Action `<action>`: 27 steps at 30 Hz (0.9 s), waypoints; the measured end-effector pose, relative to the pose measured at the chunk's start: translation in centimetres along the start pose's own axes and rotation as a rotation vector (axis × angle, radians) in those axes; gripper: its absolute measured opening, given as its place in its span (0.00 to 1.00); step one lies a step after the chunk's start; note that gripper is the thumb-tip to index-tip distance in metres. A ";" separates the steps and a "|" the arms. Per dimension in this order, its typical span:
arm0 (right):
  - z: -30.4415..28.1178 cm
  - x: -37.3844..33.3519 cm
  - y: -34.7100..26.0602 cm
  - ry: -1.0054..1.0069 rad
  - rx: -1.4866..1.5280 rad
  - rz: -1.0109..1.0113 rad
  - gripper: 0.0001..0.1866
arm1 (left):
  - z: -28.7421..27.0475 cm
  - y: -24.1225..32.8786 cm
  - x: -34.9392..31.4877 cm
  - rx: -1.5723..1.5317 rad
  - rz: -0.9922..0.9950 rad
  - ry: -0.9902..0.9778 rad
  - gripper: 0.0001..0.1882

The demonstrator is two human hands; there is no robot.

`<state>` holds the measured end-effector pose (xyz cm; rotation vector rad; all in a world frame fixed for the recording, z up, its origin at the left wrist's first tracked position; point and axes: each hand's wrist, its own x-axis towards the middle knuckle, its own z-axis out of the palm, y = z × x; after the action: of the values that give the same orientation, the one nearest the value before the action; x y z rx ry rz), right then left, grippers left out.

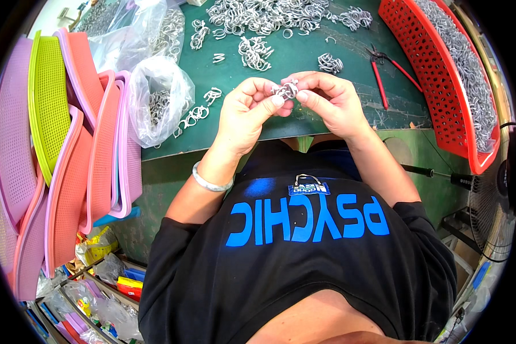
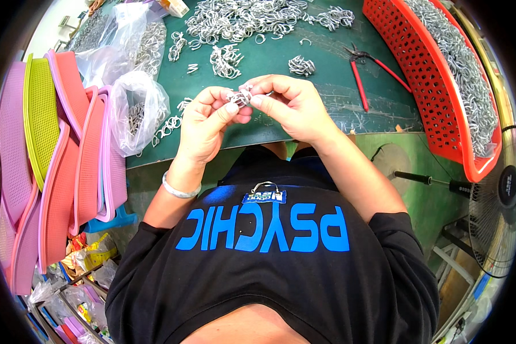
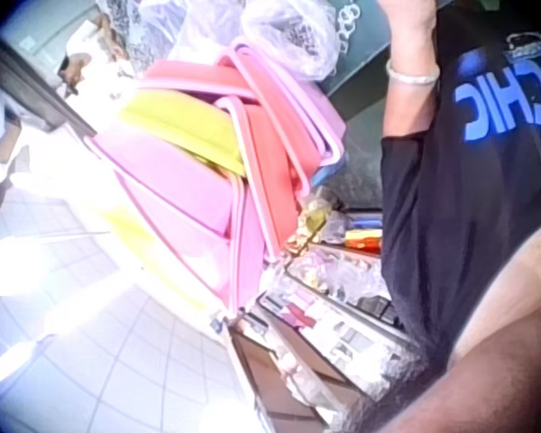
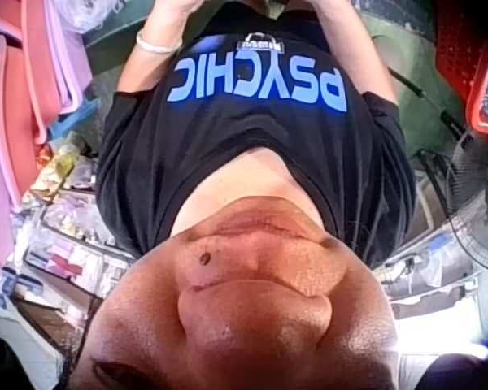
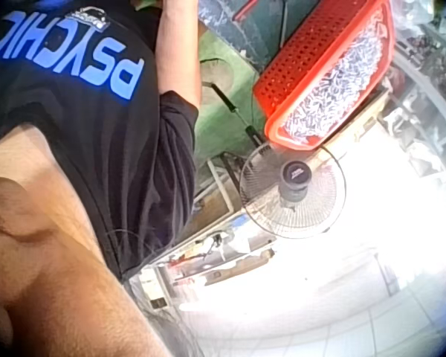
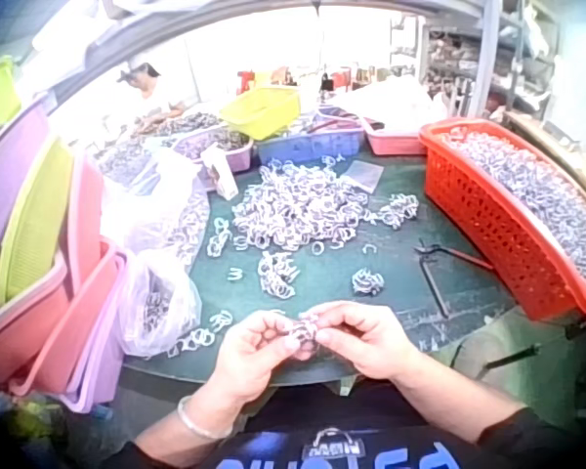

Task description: The person picks up metal links from a table, joins them together by hand, and uses pliers to secure the connections.

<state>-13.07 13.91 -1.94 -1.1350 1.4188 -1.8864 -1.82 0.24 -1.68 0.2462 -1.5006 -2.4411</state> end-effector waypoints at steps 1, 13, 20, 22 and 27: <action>0.0 0.0 0.0 0.002 0.005 -0.002 0.05 | 0.1 0.1 0.0 0.000 0.000 0.000 0.06; 0.3 0.3 0.0 0.041 0.107 -0.004 0.04 | 0.3 0.2 -0.2 -0.231 -0.226 -0.002 0.05; 0.2 0.5 0.3 0.070 0.156 0.016 0.11 | 0.6 -0.2 -0.2 -0.446 -0.315 -0.006 0.07; 0.2 0.5 0.2 0.057 0.144 0.004 0.12 | 0.6 -0.3 -0.2 -0.491 -0.333 -0.006 0.08; 0.0 0.7 0.1 0.024 0.075 -0.036 0.13 | 1.0 -0.1 -0.1 -0.683 -0.386 -0.048 0.08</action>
<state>-13.41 13.37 -1.80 -1.1118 1.3371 -1.9674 -2.00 1.18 -1.34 0.3557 -0.5885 -3.1057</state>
